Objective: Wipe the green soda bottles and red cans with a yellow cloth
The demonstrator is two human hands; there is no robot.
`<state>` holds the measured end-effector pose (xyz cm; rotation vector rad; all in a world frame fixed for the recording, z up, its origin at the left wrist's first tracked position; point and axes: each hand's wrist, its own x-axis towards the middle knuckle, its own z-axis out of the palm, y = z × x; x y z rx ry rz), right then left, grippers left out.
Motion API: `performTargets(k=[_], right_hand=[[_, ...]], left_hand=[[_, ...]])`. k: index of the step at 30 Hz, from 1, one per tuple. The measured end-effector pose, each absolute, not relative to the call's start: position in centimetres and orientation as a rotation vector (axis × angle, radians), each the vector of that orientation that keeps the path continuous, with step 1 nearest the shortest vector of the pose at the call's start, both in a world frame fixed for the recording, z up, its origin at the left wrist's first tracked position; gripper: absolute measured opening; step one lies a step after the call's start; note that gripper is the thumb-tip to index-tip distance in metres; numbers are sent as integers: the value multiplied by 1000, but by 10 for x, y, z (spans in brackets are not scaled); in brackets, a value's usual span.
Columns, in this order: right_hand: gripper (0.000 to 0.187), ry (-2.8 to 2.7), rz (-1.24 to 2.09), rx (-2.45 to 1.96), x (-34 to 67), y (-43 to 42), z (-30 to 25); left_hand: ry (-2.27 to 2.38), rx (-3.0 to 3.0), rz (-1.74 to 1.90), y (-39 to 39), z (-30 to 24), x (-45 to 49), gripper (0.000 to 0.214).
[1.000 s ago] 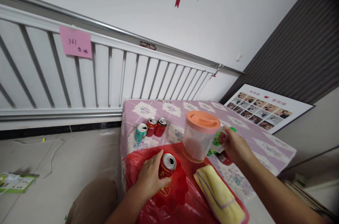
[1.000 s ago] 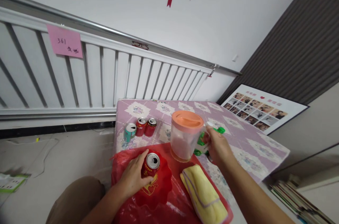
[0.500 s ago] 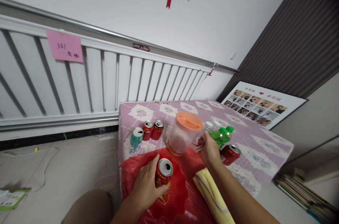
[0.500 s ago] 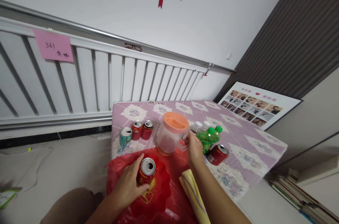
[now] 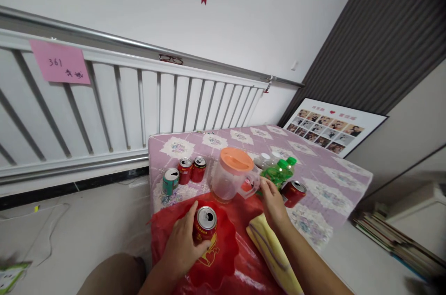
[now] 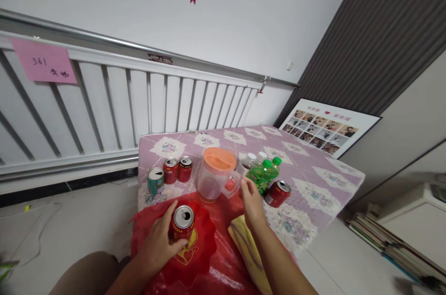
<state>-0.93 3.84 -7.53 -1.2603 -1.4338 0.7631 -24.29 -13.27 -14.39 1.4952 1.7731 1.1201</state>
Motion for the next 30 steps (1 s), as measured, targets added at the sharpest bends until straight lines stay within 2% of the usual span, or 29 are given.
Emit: performTargets(k=[7, 10, 13, 23, 30], right_hand=[[71, -1672, 617, -1415, 48, -10, -96], [84, -2031, 398, -1756, 58, -33, -115], [90, -2276, 386, -2083, 57, -48, -125], [73, -2364, 206, -2144, 52, -56, -126], [67, -2323, 122, -2086, 56, -56, -139]], left_hand=[[1767, 1489, 1143, -133, -147, -245, 93], [1765, 1502, 1147, -131, -149, -246, 93], [1767, 1515, 1144, -129, -147, -245, 93], [1787, 1581, 1131, -130, -131, -243, 73], [1806, 1578, 1084, -132, -129, -246, 90]])
